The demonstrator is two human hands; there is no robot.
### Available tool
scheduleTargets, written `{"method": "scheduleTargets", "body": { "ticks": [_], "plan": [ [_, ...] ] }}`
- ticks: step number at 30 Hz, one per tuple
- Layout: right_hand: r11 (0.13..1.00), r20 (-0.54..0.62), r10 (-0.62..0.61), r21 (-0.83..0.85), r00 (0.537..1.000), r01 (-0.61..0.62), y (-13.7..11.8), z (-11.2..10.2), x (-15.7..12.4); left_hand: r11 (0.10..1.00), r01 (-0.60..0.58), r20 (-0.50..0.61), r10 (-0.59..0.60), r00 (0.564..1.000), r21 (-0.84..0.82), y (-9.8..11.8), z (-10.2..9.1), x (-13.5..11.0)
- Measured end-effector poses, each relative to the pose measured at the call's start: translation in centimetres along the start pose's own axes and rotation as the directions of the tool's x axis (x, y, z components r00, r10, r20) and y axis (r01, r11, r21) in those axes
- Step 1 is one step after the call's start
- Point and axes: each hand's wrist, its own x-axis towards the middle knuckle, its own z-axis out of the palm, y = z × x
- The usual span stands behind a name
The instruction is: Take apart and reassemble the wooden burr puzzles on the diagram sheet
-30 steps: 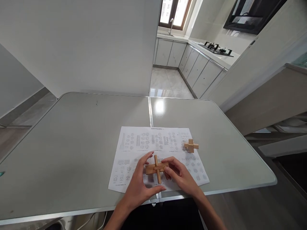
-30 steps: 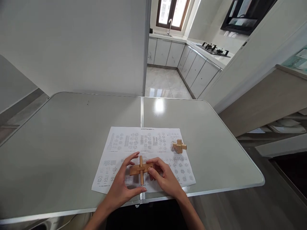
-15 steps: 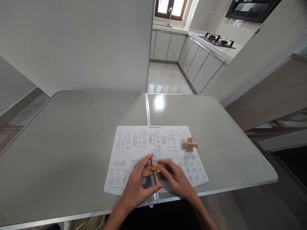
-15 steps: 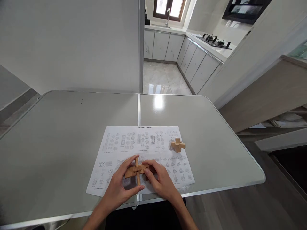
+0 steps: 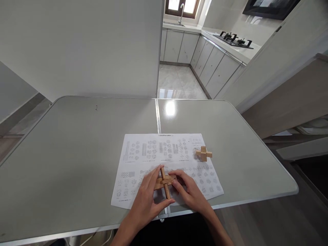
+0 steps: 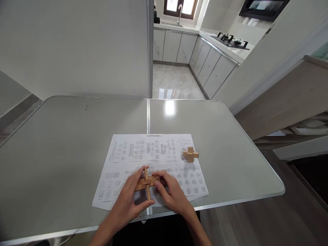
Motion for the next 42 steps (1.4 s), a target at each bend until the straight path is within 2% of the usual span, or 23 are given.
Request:
{"method": "scheduleTargets", "body": {
  "ticks": [8, 15, 24, 27, 32, 39, 42],
  "plan": [
    [0.999, -0.030, 0.036, -0.005, 0.999, -0.037, 0.2, 0.3, 0.1, 0.999, -0.036, -0.031, 0.037, 0.999, 0.038, 0.0, 0.1, 0.0],
    [0.998, -0.011, 0.061, 0.025, 0.998, -0.061, 0.3, 0.3, 0.1, 0.999, -0.031, -0.022, 0.032, 0.999, 0.037, -0.4, 0.2, -0.1],
    [0.967, 0.023, 0.150, 0.205, 0.988, -0.151, -0.5, 0.3, 0.5, 0.999, -0.013, -0.084, 0.009, 0.996, -0.042, 0.3, -0.4, 0.1],
    [0.955, 0.014, 0.179, 0.238, 0.984, -0.177, -1.1, 0.5, 0.6, 0.999, -0.038, -0.097, 0.034, 0.995, -0.039, 0.5, -0.6, 0.1],
    [0.958, -0.005, 0.180, 0.228, 0.984, -0.175, -1.6, 0.6, 0.5, 0.997, -0.055, -0.121, 0.048, 0.991, -0.053, 0.8, -0.8, 0.0],
    [0.950, 0.028, 0.181, 0.253, 0.983, -0.182, -2.3, 0.1, 0.1, 0.998, -0.059, -0.125, 0.054, 0.991, -0.038, 0.8, -0.5, -0.2],
    [0.946, -0.018, 0.159, 0.289, 0.987, -0.147, -3.2, -0.3, -0.4, 0.997, -0.068, -0.135, 0.062, 0.989, -0.041, 0.7, -0.5, -0.3]
  ]
}}
